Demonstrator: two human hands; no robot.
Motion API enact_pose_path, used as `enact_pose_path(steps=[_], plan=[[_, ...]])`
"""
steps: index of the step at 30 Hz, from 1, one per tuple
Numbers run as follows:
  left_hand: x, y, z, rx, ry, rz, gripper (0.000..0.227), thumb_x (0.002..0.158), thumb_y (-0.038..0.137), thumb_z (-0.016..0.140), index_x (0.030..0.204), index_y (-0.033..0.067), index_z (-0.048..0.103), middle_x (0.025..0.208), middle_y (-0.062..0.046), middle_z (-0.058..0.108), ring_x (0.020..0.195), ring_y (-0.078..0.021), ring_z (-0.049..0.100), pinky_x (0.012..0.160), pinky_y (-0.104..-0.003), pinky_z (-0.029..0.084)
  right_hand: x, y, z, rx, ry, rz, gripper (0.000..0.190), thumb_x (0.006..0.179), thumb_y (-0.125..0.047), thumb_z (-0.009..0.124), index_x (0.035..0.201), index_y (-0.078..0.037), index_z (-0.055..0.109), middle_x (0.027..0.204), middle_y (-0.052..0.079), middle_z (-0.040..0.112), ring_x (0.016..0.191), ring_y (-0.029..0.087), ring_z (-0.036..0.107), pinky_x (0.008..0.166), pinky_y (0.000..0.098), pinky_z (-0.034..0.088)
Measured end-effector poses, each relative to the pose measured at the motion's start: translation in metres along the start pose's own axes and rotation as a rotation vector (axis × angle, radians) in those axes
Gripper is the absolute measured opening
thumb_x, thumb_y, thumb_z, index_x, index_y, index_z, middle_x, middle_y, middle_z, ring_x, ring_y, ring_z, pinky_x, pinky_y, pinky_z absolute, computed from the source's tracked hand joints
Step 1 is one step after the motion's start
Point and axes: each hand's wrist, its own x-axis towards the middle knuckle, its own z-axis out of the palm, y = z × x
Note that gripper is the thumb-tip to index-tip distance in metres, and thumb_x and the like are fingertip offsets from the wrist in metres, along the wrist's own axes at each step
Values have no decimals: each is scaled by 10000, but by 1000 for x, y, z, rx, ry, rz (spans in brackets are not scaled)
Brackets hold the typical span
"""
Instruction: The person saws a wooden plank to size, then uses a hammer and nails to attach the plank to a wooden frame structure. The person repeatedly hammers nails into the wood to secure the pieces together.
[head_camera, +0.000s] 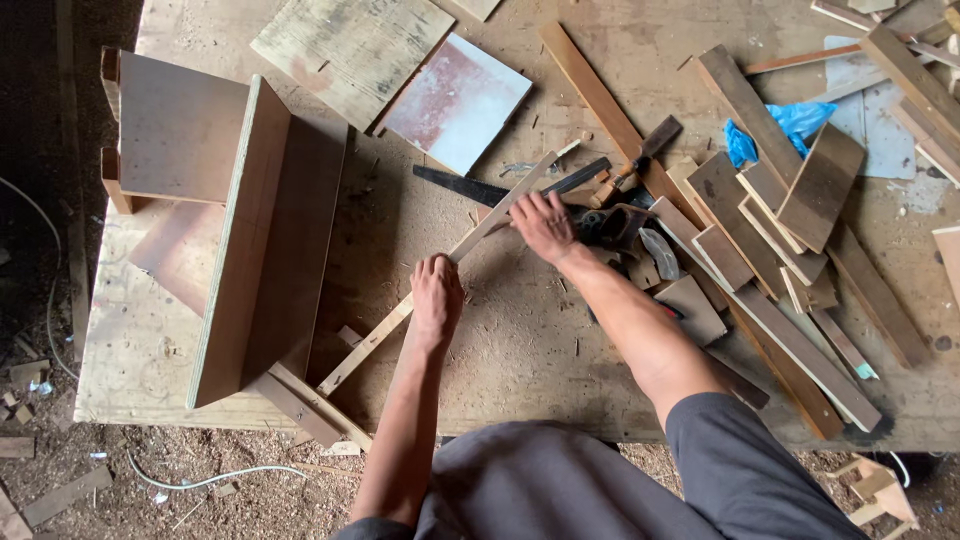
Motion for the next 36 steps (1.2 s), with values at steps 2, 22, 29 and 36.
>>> enact_pose_path(steps=[2, 22, 29, 36], plan=[[0, 4, -4, 20, 25, -19, 165, 1027, 151, 566, 1004, 10, 648, 1056, -133, 689, 965, -288, 613, 877, -439, 476, 10, 9, -4, 10, -16, 43, 380, 984, -448, 719, 1076, -85, 655, 1045, 79, 661, 956, 232, 562, 847, 415, 416], [-29, 23, -20, -41, 25, 103, 174, 931, 101, 705, 1038, -10, 624, 1070, -128, 693, 906, -291, 616, 839, -407, 501, 85, 118, -57, 253, 234, 654, 504, 876, -459, 830, 1121, -99, 577, 1158, 119, 565, 1166, 351, 473, 970, 599, 285], [-30, 8, 22, 29, -198, 1, 185, 1015, 181, 605, 1047, 0, 616, 1052, -157, 676, 951, -270, 615, 923, -424, 490, -6, 128, -117, 377, 450, 766, 167, 1097, -214, 656, 1072, -68, 578, 1095, 118, 569, 1068, 281, 596, 901, 448, 468], [-43, 0, 16, 19, -37, -34, 237, 907, 272, 625, 942, 37, 623, 1043, -189, 576, 1035, -334, 523, 918, -523, 387, -127, -29, -192, 341, -23, 747, 272, 939, -262, 733, 1052, -32, 644, 1083, 146, 592, 976, 349, 599, 802, 475, 507]])
